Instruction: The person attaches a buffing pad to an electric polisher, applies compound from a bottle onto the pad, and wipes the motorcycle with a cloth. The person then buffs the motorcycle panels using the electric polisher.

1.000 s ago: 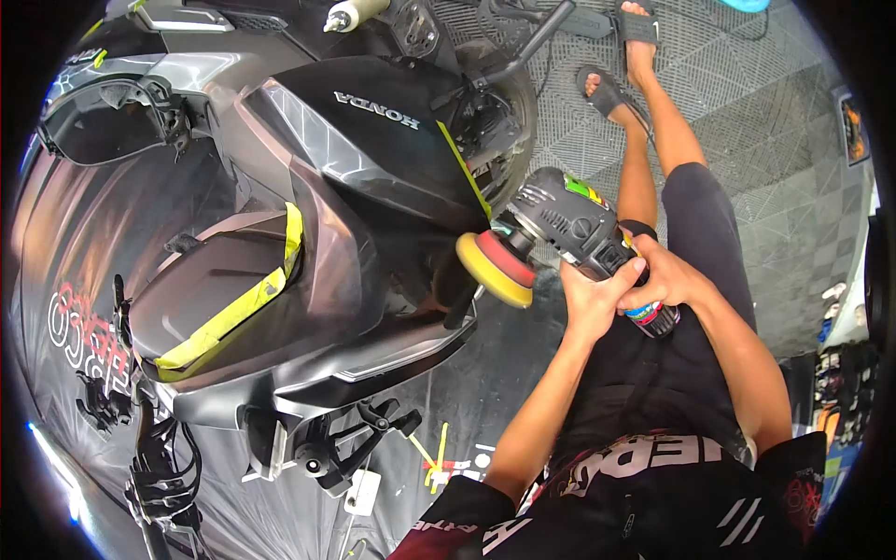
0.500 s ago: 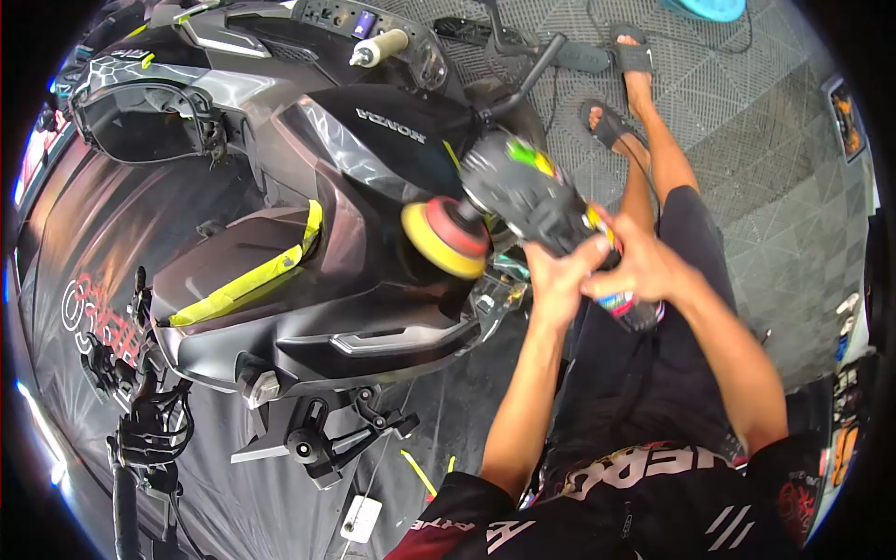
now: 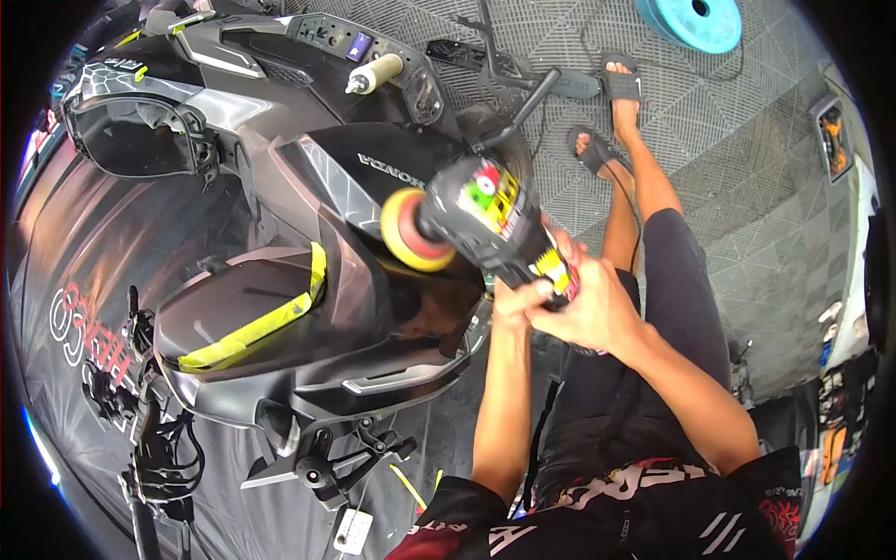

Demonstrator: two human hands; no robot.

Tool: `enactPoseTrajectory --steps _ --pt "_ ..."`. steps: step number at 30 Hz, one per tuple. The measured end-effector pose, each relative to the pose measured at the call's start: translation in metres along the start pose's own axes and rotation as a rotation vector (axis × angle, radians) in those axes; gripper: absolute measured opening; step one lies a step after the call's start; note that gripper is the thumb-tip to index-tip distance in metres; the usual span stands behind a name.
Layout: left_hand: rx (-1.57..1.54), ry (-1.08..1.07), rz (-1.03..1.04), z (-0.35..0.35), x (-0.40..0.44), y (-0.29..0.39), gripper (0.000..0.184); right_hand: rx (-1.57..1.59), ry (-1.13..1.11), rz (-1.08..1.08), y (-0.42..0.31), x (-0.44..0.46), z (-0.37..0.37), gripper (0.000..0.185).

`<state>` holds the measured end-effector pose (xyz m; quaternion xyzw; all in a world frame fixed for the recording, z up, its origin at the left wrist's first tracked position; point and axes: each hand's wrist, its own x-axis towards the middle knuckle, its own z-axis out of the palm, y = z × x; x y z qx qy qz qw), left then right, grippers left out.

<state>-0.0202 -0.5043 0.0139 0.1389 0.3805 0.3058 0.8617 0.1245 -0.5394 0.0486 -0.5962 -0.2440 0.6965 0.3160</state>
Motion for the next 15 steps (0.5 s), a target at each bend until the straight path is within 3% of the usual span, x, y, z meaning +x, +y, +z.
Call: enactPoseTrajectory --steps 1,6,7,8,10,11,15 --pt "0.011 0.054 -0.037 0.006 -0.007 -0.002 0.081 -0.01 0.002 -0.054 0.005 -0.004 0.0 0.087" --pt "-0.097 0.22 -0.163 0.011 0.012 0.0 0.076 0.151 0.003 0.145 -0.018 0.015 -0.012 0.051" --pt "-0.104 0.199 -0.138 0.011 0.024 0.009 0.075 -0.017 0.069 0.077 -0.014 0.024 -0.009 0.045" --pt "-0.08 0.222 -0.1 0.01 0.03 0.015 0.076 0.048 -0.016 0.187 -0.019 0.032 -0.01 0.041" --pt "-0.073 0.103 0.035 0.002 0.034 0.013 0.077 -0.027 0.037 -0.047 -0.015 0.038 -0.007 0.04" --pt "-0.032 0.082 0.052 0.003 0.031 0.013 0.081 -0.057 -0.034 0.051 -0.017 0.037 -0.012 0.044" --pt "-0.076 0.222 -0.067 0.013 0.026 0.006 0.081 0.061 -0.022 0.011 -0.021 0.037 -0.02 0.054"
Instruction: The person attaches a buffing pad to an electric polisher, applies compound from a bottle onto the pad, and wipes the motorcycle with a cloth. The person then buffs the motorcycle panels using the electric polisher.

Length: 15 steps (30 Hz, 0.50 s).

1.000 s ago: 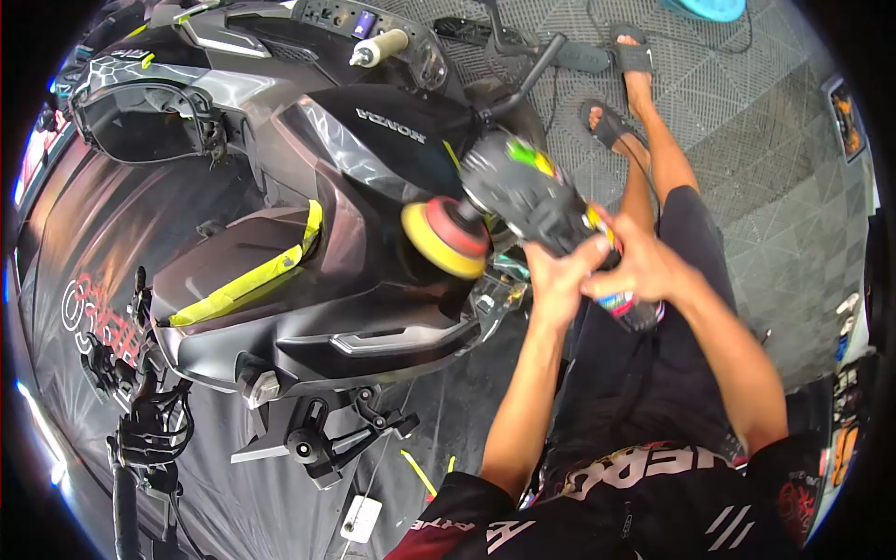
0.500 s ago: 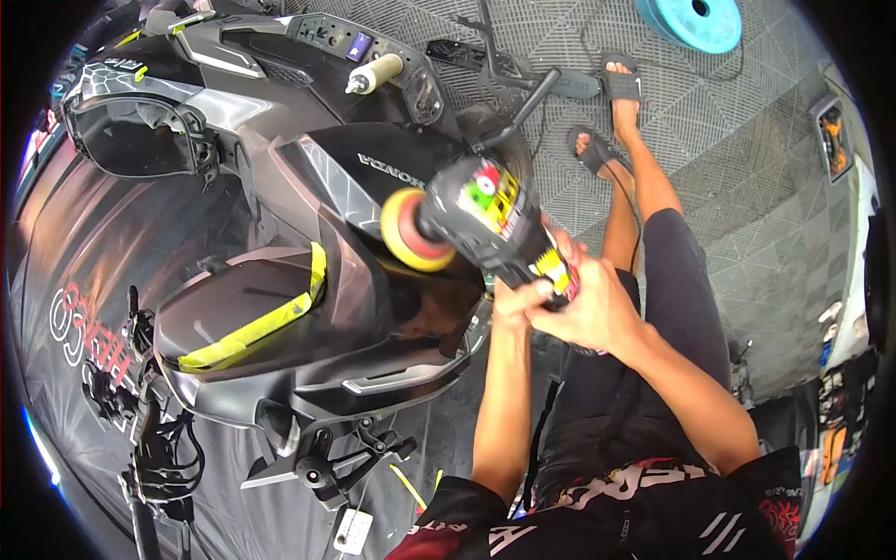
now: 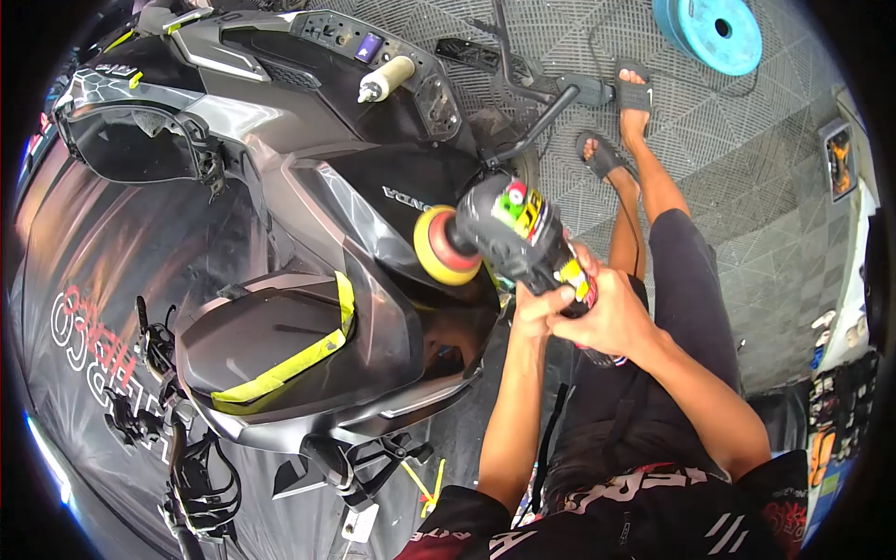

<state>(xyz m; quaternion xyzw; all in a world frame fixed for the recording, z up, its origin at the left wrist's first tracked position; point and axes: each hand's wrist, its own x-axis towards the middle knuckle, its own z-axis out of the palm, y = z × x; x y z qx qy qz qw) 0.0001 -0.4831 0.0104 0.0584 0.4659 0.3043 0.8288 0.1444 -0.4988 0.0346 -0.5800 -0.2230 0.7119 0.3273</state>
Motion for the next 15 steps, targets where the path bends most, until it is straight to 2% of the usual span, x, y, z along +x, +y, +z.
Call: enactPoseTrajectory --steps 1,2,3,5,7,8,11,14,15 --pt "0.032 0.027 -0.013 0.004 0.008 0.009 0.079 0.028 -0.012 0.022 -0.004 0.009 0.0 0.055" --pt "0.015 0.028 -0.016 0.008 0.019 0.023 0.078 0.017 -0.048 0.152 -0.013 0.019 -0.004 0.054" --pt "-0.003 0.033 -0.021 0.01 0.029 0.034 0.077 0.062 0.056 0.054 -0.017 0.031 0.004 0.05" --pt "-0.066 -0.039 0.131 0.008 0.047 0.038 0.078 -0.203 -0.101 0.127 -0.022 0.049 0.0 0.046" --pt "-0.023 -0.157 0.212 0.004 0.052 0.035 0.081 -0.183 -0.136 0.095 -0.028 0.052 -0.01 0.046" --pt "0.074 -0.049 0.177 0.008 0.047 0.031 0.085 -0.18 -0.151 0.076 -0.019 0.049 -0.016 0.048" --pt "0.095 0.087 0.087 0.011 0.05 0.024 0.075 -0.062 -0.116 0.04 -0.015 0.056 -0.021 0.06" --pt "0.085 0.152 0.11 0.015 0.083 0.052 0.065 -0.061 -0.123 0.129 -0.03 0.096 -0.02 0.045" --pt "0.074 0.18 0.129 0.016 0.094 0.062 0.063 -0.12 -0.181 0.186 -0.036 0.11 -0.02 0.048"
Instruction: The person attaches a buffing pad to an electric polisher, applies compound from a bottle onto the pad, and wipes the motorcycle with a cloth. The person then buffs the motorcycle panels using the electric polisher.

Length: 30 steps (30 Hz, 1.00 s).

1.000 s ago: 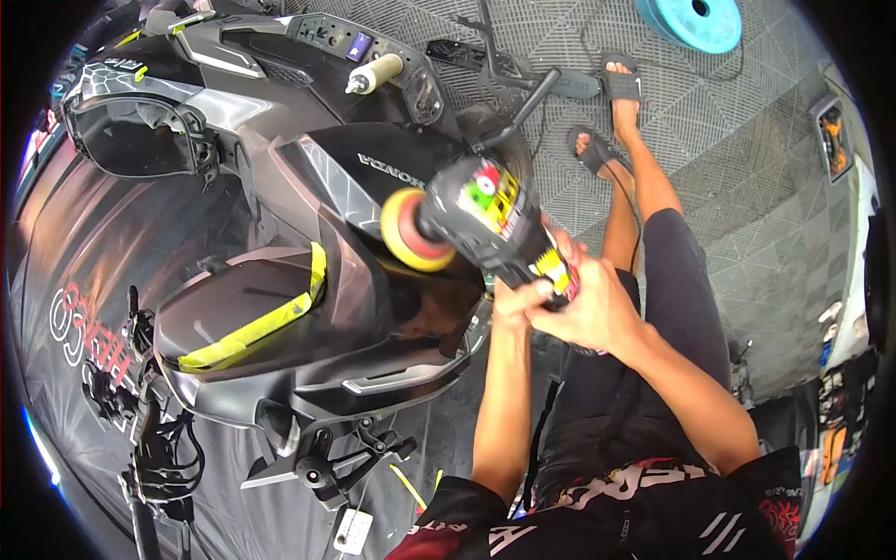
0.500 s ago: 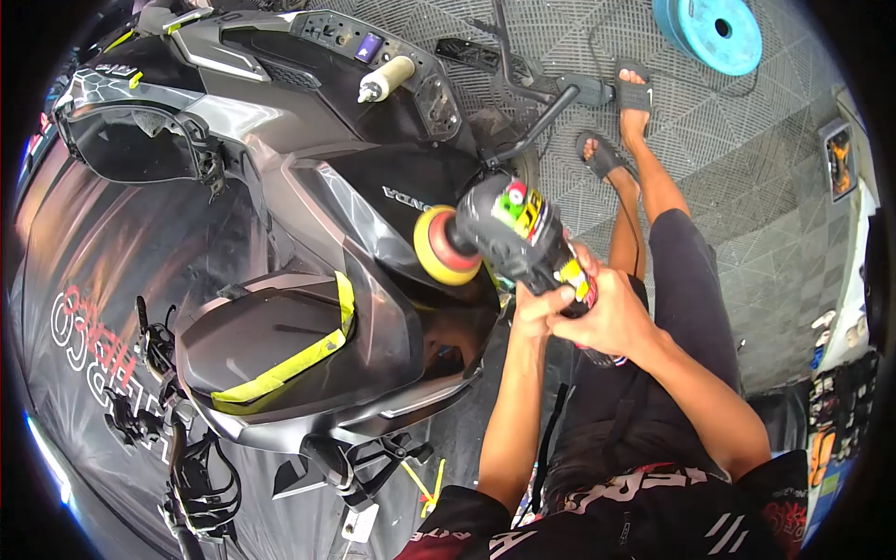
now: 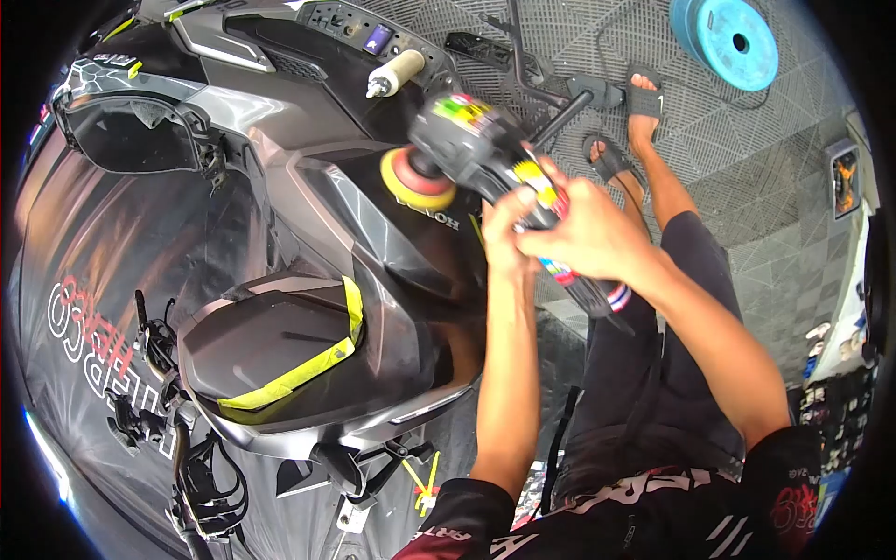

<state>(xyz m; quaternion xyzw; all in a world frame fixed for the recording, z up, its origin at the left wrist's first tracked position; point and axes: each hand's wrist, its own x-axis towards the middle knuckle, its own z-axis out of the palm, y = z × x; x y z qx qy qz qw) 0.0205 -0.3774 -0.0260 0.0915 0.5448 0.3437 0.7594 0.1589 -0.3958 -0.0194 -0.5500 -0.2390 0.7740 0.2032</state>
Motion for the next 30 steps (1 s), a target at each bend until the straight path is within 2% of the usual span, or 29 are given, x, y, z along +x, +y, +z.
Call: enactPoseTrajectory --steps 2,3,7,10,11,16,18,19,21,22,24,26,27,30 --pt "-0.092 -0.043 0.052 -0.002 0.018 0.012 0.061 -0.075 -0.093 0.097 -0.028 0.016 -0.009 0.048" --pt "-0.185 -0.132 0.079 0.0 0.022 0.014 0.063 -0.18 -0.072 0.037 -0.04 0.016 -0.012 0.044" --pt "-0.103 -0.228 0.263 -0.003 0.016 0.001 0.078 -0.142 0.118 -0.362 -0.007 0.017 -0.003 0.041" --pt "-0.011 -0.056 0.111 -0.006 0.009 -0.013 0.069 -0.025 -0.012 -0.112 0.011 0.014 -0.008 0.041" --pt "0.037 -0.014 0.081 -0.011 0.011 -0.021 0.065 -0.012 -0.087 0.016 0.015 0.017 -0.013 0.05" --pt "0.045 0.142 -0.075 -0.028 0.014 -0.063 0.052 0.082 -0.08 0.174 0.06 0.023 -0.02 0.05" --pt "0.023 0.228 -0.104 -0.03 0.014 -0.07 0.036 0.124 -0.056 0.197 0.069 0.022 -0.02 0.052" --pt "0.04 0.23 -0.106 -0.031 0.016 -0.069 0.036 0.208 -0.004 0.181 0.072 0.024 -0.013 0.056" --pt "0.072 0.238 -0.118 -0.037 0.022 -0.062 0.035 0.106 -0.061 0.218 0.069 0.035 -0.015 0.05" --pt "0.081 0.259 -0.095 -0.029 0.024 -0.051 0.043 0.059 -0.091 0.243 0.066 0.042 -0.014 0.047" --pt "-0.078 0.06 0.005 -0.028 0.037 -0.037 0.054 -0.023 -0.105 0.102 0.043 0.051 -0.016 0.052" --pt "-0.098 -0.059 0.117 -0.016 0.041 -0.025 0.056 -0.076 -0.033 -0.092 0.028 0.051 -0.02 0.051" --pt "-0.1 -0.066 0.142 -0.015 0.043 -0.024 0.057 -0.124 -0.105 -0.062 0.016 0.051 -0.028 0.05" --pt "-0.016 0.088 0.05 -0.029 0.047 -0.038 0.055 0.015 -0.035 -0.051 0.051 0.065 -0.018 0.051"
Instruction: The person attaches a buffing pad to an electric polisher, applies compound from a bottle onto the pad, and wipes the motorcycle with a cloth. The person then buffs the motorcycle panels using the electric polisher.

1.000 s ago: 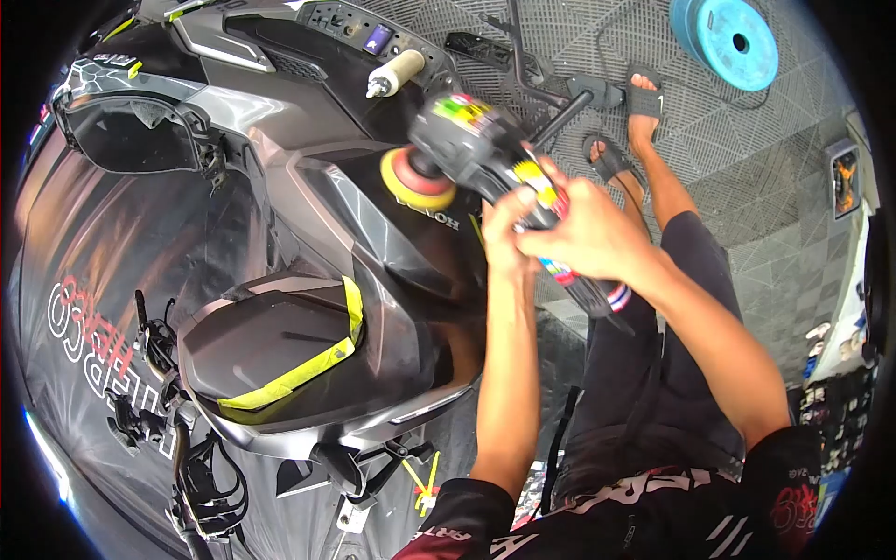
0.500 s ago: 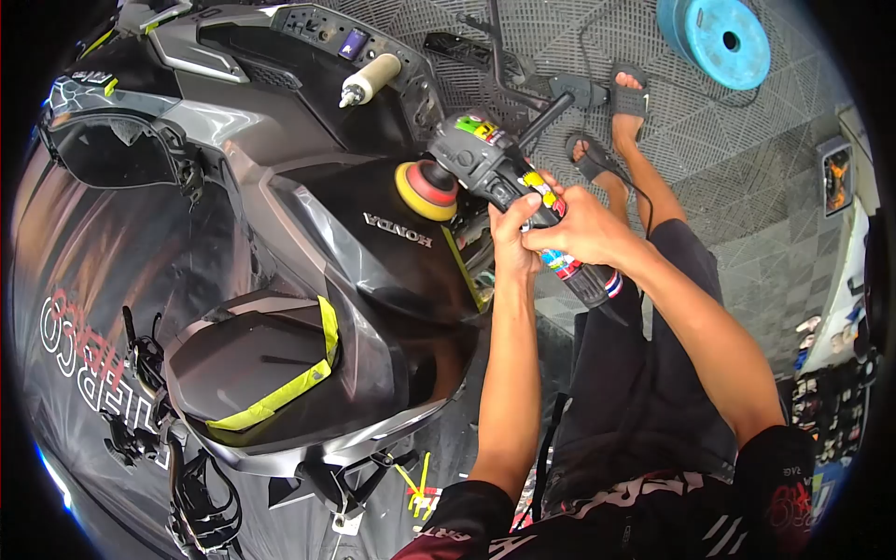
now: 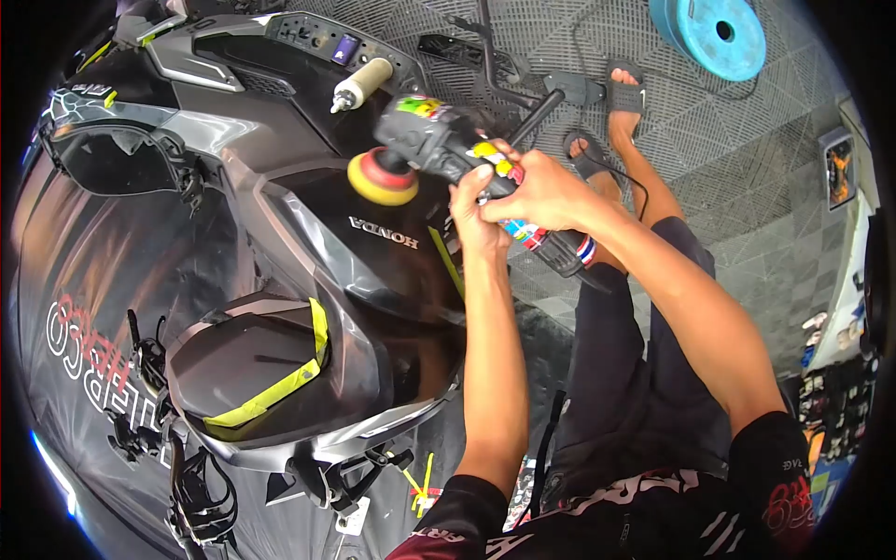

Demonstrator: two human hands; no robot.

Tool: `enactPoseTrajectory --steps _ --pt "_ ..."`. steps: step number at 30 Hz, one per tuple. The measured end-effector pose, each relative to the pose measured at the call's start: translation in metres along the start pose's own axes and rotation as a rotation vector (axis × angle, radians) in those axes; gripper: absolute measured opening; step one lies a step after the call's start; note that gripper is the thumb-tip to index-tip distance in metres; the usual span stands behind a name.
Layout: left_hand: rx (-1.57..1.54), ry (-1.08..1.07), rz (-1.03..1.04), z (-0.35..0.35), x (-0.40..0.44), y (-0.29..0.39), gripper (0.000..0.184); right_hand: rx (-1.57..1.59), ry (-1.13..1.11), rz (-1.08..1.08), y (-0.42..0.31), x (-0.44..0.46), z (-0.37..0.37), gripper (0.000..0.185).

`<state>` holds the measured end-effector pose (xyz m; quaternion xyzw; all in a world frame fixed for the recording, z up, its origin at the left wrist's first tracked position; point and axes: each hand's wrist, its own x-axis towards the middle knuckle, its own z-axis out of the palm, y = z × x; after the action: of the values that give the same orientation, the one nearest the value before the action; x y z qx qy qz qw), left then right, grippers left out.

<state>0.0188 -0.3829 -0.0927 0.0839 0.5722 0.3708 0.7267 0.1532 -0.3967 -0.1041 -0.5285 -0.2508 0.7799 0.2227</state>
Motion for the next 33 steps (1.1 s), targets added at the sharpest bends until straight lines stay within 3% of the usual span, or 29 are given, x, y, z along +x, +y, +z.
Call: enactPoseTrajectory --steps 2,8,9,12,16,21,24,28,29,33 --pt "0.062 0.043 -0.046 -0.021 0.007 -0.018 0.045 0.039 -0.055 0.114 0.01 0.003 -0.005 0.05" --pt "0.155 0.119 -0.158 -0.035 -0.001 -0.05 0.041 0.216 -0.088 0.242 0.064 0.0 -0.001 0.057" --pt "0.155 0.092 -0.206 -0.048 -0.003 -0.06 0.04 0.117 -0.1 0.334 0.07 -0.001 -0.003 0.058" --pt "0.077 0.181 -0.226 -0.042 -0.012 -0.075 0.03 0.184 -0.024 0.307 0.088 -0.012 0.002 0.059" --pt "0.007 0.22 -0.254 -0.034 -0.01 -0.074 0.031 0.169 -0.054 0.347 0.075 -0.013 -0.008 0.061" --pt "0.012 0.074 -0.147 -0.025 0.012 -0.037 0.035 0.038 -0.029 0.252 0.037 0.012 -0.007 0.057" --pt "0.007 0.034 -0.191 -0.034 0.009 -0.041 0.036 0.1 -0.034 0.261 0.035 0.006 -0.009 0.057" --pt "0.039 0.179 -0.257 -0.037 -0.013 -0.071 0.039 0.132 0.025 0.334 0.083 -0.008 0.003 0.067" --pt "0.029 0.184 -0.269 -0.037 -0.013 -0.073 0.038 0.265 0.009 0.348 0.088 -0.01 0.004 0.068" --pt "-0.009 0.162 -0.189 -0.019 0.002 -0.05 0.033 0.025 -0.056 0.342 0.04 0.004 -0.018 0.056"
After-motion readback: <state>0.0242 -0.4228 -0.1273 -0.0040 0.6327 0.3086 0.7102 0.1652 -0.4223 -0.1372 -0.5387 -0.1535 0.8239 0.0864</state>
